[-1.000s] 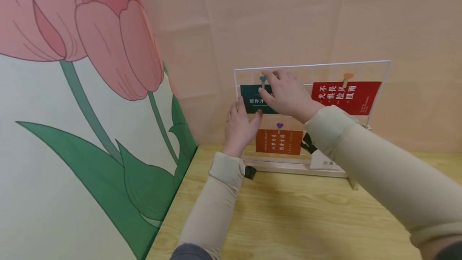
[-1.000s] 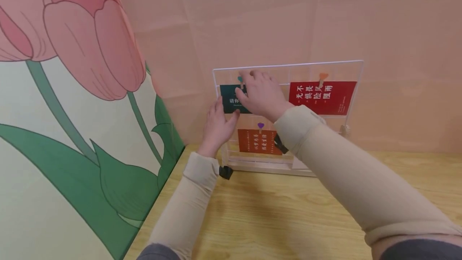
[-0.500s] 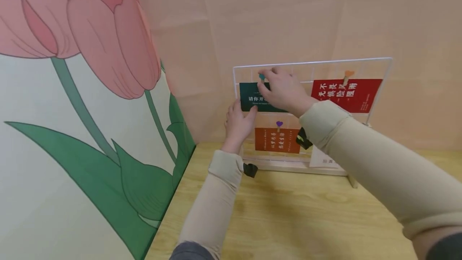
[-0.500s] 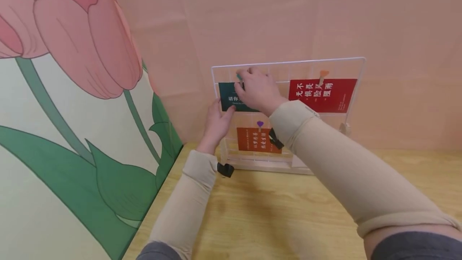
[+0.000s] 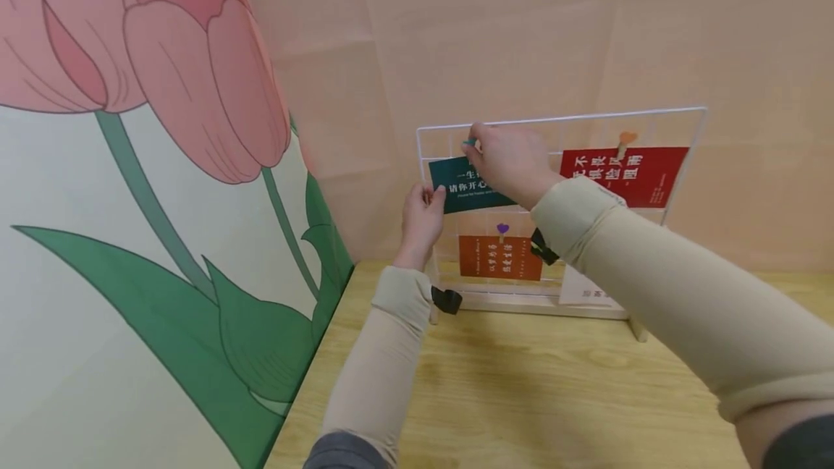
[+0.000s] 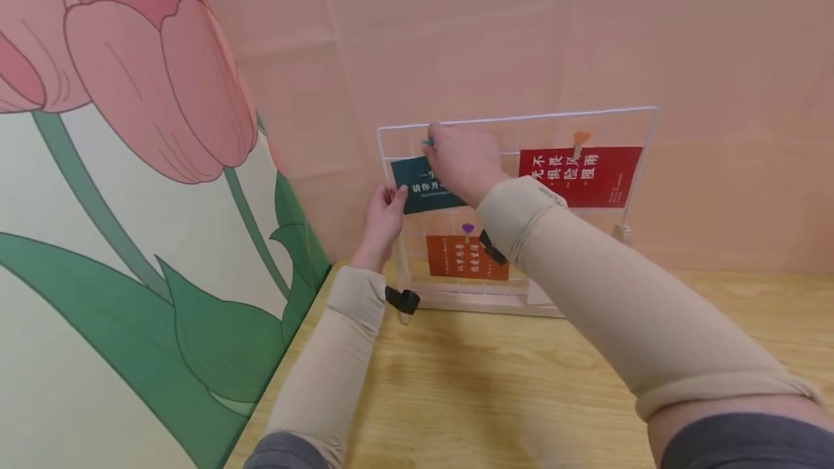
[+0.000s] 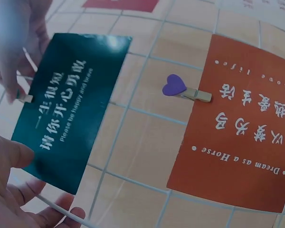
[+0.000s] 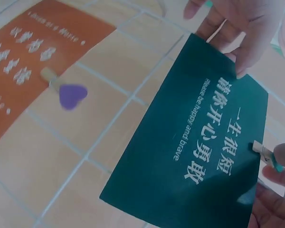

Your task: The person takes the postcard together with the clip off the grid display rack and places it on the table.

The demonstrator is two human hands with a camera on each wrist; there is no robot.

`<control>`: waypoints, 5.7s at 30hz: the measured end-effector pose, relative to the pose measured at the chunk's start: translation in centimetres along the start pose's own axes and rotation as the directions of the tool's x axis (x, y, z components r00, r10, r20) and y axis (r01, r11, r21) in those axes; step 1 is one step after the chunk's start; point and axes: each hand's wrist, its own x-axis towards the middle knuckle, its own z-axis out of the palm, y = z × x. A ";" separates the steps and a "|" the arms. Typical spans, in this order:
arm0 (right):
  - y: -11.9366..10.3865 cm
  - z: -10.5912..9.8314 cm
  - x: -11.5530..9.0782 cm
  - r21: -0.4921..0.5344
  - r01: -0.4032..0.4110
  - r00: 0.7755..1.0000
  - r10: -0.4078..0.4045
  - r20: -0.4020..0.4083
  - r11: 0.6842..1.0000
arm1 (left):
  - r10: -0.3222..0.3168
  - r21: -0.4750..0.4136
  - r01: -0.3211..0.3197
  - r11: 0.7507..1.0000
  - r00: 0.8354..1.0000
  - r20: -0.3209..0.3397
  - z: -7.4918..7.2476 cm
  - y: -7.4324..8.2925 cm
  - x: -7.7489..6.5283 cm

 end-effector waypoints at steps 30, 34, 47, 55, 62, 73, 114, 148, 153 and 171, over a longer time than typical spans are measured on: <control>0.5 -0.3 0.1 0.249 -0.100 0.995 0.100 0.012 0.963 | 0.109 -0.142 -0.116 0.983 0.992 -0.062 0.9 -2.2 1.7; 0.4 -0.3 -0.1 0.276 -0.122 0.992 0.125 0.009 0.953 | 0.116 -0.189 -0.122 0.974 0.992 -0.039 1.0 -2.5 1.7; -0.1 0.4 -0.8 0.371 -0.148 0.982 0.179 -0.050 0.917 | 0.127 -0.271 -0.101 0.957 0.989 0.079 0.3 -4.2 1.4; 0.1 -0.5 -1.2 0.432 -0.167 0.981 0.193 -0.017 0.886 | 0.122 -0.305 -0.095 0.948 0.990 0.073 -0.1 -3.9 1.0; 1.7 -1.0 -2.9 0.425 -0.167 0.981 0.193 -0.019 0.890 | 0.065 -0.310 -0.065 0.949 0.998 -0.012 -0.2 -3.6 0.0; 3.5 -0.3 -5.9 0.442 -0.137 0.987 0.160 -0.015 0.886 | 0.124 -0.372 -0.132 0.919 0.991 -0.045 -0.5 -4.1 -3.6; 5.5 1.6 -13.0 0.517 -0.130 0.991 0.117 0.058 0.846 | 0.090 -0.305 -0.051 0.951 0.989 0.117 -1.1 -5.6 -7.8; 7.0 6.3 -22.3 0.523 -0.012 0.996 -0.037 0.083 0.852 | -0.068 0.006 0.079 0.997 0.813 0.579 -5.2 -9.3 -12.0; 7.4 7.2 -23.8 0.522 0.017 0.993 -0.075 0.090 0.853 | -0.101 0.077 0.067 0.995 0.753 0.650 -5.4 -9.9 -12.1; 9.6 11.3 -28.8 0.590 -0.074 0.901 -0.200 0.385 0.804 | -0.205 0.223 0.055 0.973 0.647 0.734 -5.1 -11.3 -13.2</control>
